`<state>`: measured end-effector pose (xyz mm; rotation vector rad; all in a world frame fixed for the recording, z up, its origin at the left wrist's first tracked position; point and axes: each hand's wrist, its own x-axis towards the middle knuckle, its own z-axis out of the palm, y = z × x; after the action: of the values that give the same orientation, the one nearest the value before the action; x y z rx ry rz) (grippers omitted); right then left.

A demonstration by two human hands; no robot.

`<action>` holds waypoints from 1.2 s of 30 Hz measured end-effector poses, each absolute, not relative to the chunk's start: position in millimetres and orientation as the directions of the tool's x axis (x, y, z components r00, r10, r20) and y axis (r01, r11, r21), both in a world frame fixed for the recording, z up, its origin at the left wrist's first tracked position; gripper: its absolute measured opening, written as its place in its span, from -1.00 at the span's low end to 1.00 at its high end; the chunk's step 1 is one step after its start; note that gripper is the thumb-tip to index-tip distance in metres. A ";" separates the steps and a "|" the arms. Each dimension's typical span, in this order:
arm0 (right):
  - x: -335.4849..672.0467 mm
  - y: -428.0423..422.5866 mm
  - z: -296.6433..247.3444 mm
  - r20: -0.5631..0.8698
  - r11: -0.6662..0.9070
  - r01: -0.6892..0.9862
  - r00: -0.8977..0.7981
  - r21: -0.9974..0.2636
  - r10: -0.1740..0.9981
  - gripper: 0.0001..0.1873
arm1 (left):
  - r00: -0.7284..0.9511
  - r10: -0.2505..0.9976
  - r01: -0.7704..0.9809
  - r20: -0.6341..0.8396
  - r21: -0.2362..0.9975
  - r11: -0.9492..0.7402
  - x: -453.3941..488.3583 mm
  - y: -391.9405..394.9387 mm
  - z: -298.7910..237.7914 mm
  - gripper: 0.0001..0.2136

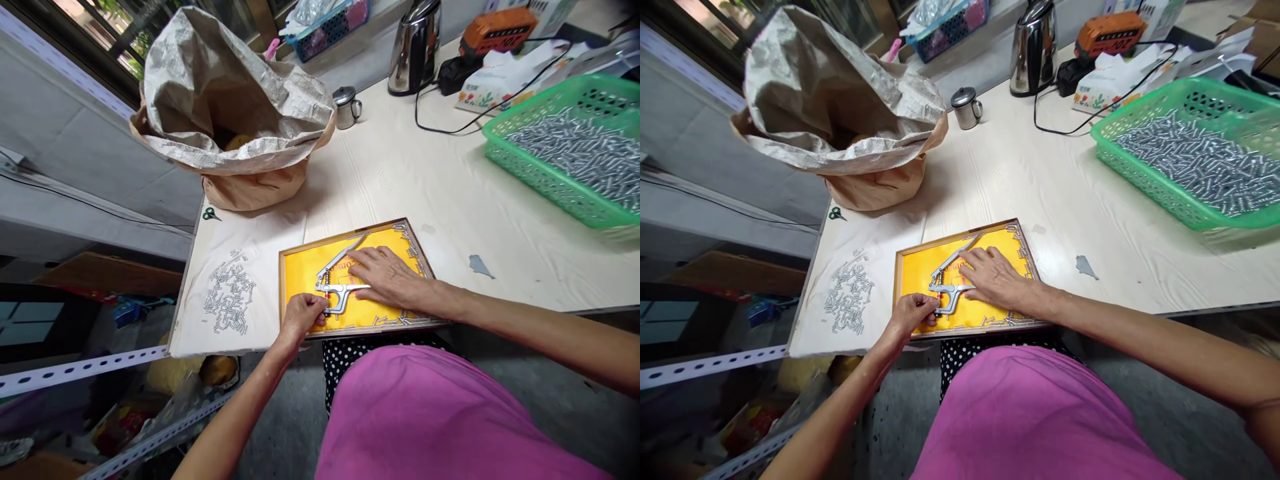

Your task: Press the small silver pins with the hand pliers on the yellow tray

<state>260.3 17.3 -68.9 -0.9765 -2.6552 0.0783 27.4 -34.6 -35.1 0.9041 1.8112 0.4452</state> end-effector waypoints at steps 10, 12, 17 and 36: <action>259.2 51.0 -54.6 0.144 0.791 0.599 -0.778 -0.121 0.611 -0.13 | -0.202 0.799 0.357 -0.566 0.717 0.599 24.6 -41.3 -44.2 -0.83; 258.4 50.0 -54.8 0.152 0.789 0.603 -0.774 -0.120 0.615 -0.17 | -0.208 0.796 0.348 -0.568 0.718 0.603 25.6 -40.9 -43.0 -0.83; 260.0 46.8 -54.5 0.144 0.790 0.594 -0.778 -0.152 0.612 -0.25 | -0.228 0.780 0.360 -0.583 0.694 0.624 28.9 -38.8 -39.3 -0.85; 259.1 21.7 -50.5 0.192 0.789 0.558 -0.771 -0.257 0.608 -0.45 | 0.411 0.909 0.885 -0.065 0.268 -0.381 71.9 -12.6 -30.7 -0.42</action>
<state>259.1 21.7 -50.5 -0.9029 -2.7152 0.2695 71.9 -12.6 -30.7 2.4088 1.5700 0.1351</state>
